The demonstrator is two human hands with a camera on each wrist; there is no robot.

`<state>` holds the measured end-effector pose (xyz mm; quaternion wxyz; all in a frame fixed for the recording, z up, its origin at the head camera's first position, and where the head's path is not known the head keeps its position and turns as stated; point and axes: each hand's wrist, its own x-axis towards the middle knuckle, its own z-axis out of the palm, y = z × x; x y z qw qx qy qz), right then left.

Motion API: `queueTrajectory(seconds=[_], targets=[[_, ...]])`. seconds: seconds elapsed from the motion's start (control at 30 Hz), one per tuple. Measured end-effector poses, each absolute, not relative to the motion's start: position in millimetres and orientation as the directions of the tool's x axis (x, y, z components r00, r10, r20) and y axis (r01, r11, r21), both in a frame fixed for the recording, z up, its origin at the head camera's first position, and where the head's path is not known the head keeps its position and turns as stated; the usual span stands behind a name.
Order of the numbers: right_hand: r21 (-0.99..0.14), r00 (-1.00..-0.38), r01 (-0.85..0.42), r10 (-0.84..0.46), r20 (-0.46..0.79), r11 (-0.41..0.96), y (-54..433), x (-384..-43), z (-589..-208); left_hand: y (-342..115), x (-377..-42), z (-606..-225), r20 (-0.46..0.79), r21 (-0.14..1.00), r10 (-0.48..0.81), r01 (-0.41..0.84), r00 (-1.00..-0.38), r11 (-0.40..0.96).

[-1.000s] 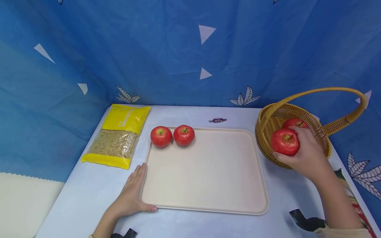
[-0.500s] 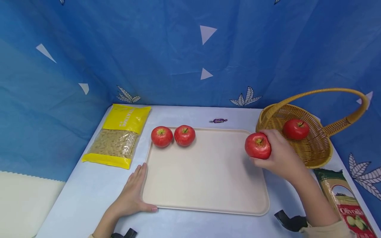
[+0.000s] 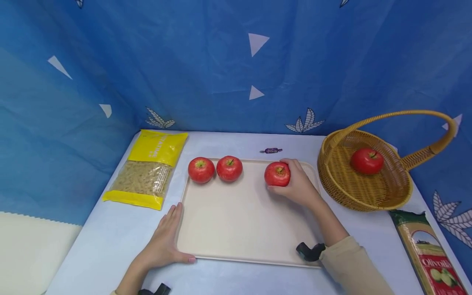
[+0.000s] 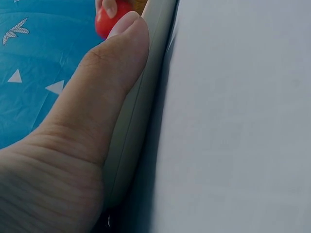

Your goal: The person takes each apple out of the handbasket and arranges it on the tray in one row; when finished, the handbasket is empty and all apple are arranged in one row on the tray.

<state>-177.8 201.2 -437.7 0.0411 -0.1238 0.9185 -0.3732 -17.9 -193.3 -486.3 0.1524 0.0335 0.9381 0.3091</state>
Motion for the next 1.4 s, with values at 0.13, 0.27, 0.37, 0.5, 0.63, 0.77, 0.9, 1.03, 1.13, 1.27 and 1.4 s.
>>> queueTrajectory(seconds=[0.13,0.27,0.37,0.5,0.63,0.77,0.9,1.03,1.13,1.27,1.4], targets=[[-0.735,-0.972,-0.128,-0.231,-0.040,0.666,183,-187,-445,-193,-18,-487,-0.269,0.587,0.163,-0.027,-0.949,0.809],[-0.769,-0.974,-0.095,-0.217,-0.058,0.632,169,-195,-451,-194,-18,-486,-0.264,0.588,0.162,-0.026,-0.951,0.808],[-0.778,-0.972,-0.091,-0.226,-0.068,0.622,162,-200,-455,-193,-17,-486,-0.264,0.590,0.162,-0.026,-0.951,0.807],[-0.776,-0.968,-0.078,-0.234,-0.090,0.625,155,-204,-458,-193,-17,-485,-0.269,0.592,0.163,-0.030,-0.949,0.805],[-0.781,-0.968,-0.075,-0.234,-0.094,0.621,150,-206,-459,-193,-17,-485,-0.272,0.592,0.163,-0.031,-0.948,0.805],[-0.779,-0.966,-0.081,-0.242,-0.093,0.622,146,-208,-458,-193,-17,-485,-0.276,0.595,0.160,-0.038,-0.948,0.803],[-0.770,-0.965,-0.072,-0.239,-0.105,0.634,142,-210,-459,-193,-17,-485,-0.274,0.593,0.159,-0.037,-0.949,0.804],[-0.764,-0.965,-0.066,-0.236,-0.114,0.641,139,-211,-458,-193,-17,-486,-0.272,0.588,0.159,-0.033,-0.949,0.808],[-0.760,-0.963,-0.077,-0.247,-0.112,0.646,138,-212,-457,-193,-17,-486,-0.270,0.587,0.159,-0.031,-0.950,0.809],[-0.750,-0.958,-0.096,-0.266,-0.109,0.654,135,-212,-456,-193,-17,-487,-0.261,0.591,0.158,-0.028,-0.952,0.806],[-0.736,-0.955,-0.106,-0.275,-0.113,0.669,134,-212,-456,-193,-17,-487,-0.255,0.596,0.150,-0.033,-0.955,0.803]])
